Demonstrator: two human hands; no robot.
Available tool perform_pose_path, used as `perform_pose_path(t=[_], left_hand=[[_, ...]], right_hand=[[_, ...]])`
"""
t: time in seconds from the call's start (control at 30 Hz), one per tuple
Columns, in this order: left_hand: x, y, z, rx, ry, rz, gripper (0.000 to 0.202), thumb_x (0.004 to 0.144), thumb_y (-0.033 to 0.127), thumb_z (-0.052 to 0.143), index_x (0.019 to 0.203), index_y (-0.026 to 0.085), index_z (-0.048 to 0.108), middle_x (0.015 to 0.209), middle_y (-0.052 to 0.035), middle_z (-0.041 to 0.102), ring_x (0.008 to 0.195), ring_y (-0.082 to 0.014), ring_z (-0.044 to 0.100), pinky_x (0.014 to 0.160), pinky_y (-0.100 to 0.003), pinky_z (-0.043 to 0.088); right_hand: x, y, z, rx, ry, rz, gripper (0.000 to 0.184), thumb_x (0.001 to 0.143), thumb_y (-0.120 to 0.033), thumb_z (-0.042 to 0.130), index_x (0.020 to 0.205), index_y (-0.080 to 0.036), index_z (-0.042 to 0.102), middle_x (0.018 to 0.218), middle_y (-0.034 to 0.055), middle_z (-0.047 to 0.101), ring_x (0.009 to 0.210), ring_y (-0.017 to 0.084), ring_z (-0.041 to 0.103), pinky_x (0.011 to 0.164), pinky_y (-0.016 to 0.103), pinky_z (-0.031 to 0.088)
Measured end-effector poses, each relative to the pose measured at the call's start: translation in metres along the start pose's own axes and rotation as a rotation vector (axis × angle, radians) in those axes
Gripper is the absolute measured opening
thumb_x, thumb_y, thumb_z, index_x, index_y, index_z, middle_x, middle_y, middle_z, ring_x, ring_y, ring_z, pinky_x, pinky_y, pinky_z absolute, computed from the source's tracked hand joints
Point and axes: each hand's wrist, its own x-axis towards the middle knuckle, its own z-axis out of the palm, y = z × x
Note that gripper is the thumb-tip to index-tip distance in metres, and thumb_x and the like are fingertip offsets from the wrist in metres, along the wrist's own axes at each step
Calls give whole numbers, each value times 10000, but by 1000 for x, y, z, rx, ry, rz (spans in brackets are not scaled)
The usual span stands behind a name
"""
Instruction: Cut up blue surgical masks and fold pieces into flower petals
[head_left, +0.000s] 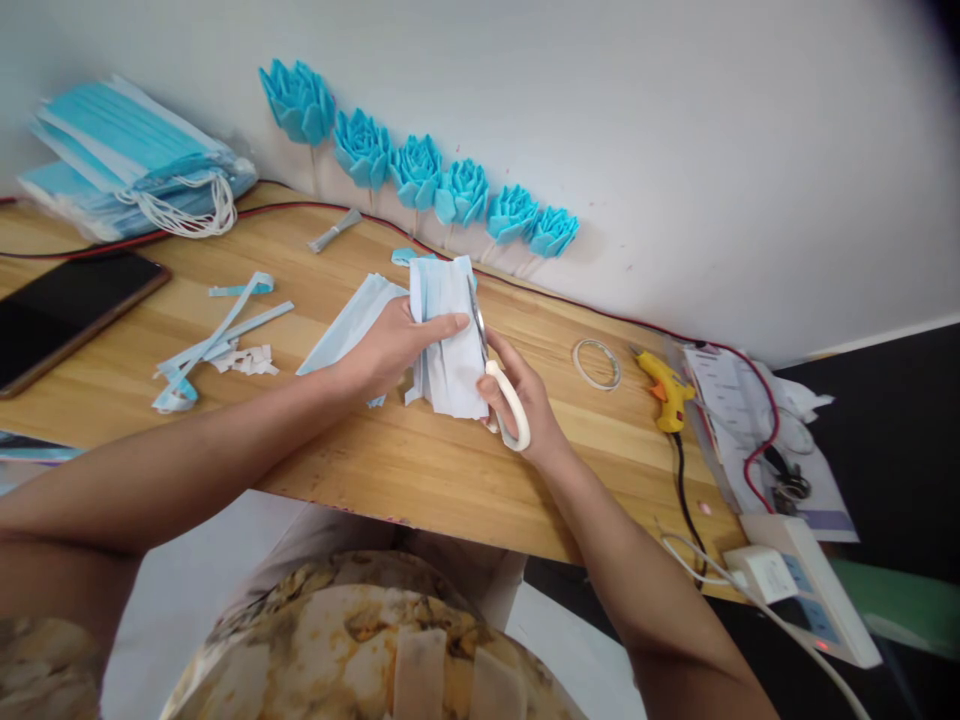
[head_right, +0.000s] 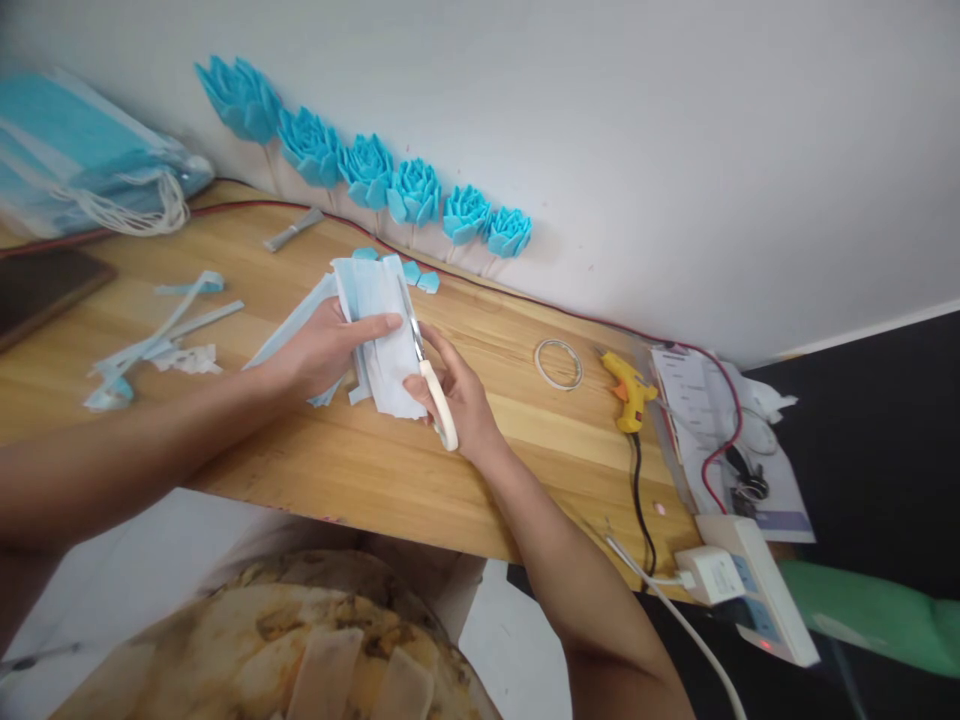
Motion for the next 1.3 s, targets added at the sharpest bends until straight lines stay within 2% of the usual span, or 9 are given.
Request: perform_pose_path(t=[0.17,0.33,0.43,0.53,0.63,0.8,0.93,1.1,1.3], left_hand=[[1,4,-2,-42,-13,47,407,743,461,876,939,152,700,878,-60,757,780,-212,723,715,-329,578],[3,9,-5,-66,3,57,416,715,446,895,936,153,699,858,-54,754,761,-212,720,706,-327,581],[4,8,-6,-59,21,67,390,710,408,893,927,152,694,866,-55,755,777,-218,721,716,-330,580],[4,8,-5,-67,15,71,363,720,395,880,919,155,695,861,-55,751,775,-222,718,719,-340,580],[1,10,-2,-61,9,61,363,700,386,895,883,150,687,839,-52,743,750,-213,705,708,-337,571],[-2,11,0,-42,-6,14,394,662,381,932,866,142,694,808,-40,735,727,-185,687,699,-313,557],[-1,7,0,-45,-16,18,393,663,403,937,854,154,700,815,-44,749,734,-193,695,699,-317,563],[-1,5,-1,-22,-20,30,367,684,406,921,841,157,701,823,-52,757,745,-207,700,713,-328,570],[-1,6,1,-6,-3,34,356,691,406,904,846,162,696,842,-64,756,788,-232,709,736,-350,572]], right_hand=[[1,1,0,-18,14,20,1011,781,-720,747,1583,-219,389,592,-65,538,440,120,453,437,280,406],[0,-1,-1,-38,-8,19,1031,789,-739,731,1596,-210,369,604,-59,536,464,132,460,457,295,429],[-1,-2,-3,-92,-61,-39,1006,809,-793,672,1588,-223,386,696,-20,578,555,163,537,514,323,495],[-2,-3,-5,-125,-98,-133,984,824,-826,624,1566,-212,420,866,40,650,711,202,623,644,375,578],[-2,-2,-6,-128,-104,-150,958,857,-814,594,1571,-202,407,930,59,669,765,211,641,724,402,600],[-2,0,-6,-190,-84,-136,977,834,-852,574,1573,-238,400,929,55,663,753,216,628,722,425,599],[-2,-2,-6,-169,-74,-122,982,836,-845,583,1571,-223,393,869,43,641,759,224,633,740,432,599],[-3,-4,-5,-218,-76,-122,957,862,-856,525,1573,-236,371,945,69,674,816,242,659,728,430,598],[-4,-8,-3,-176,-54,-132,906,852,-833,572,1537,-257,431,1013,90,714,862,269,684,756,447,608]])
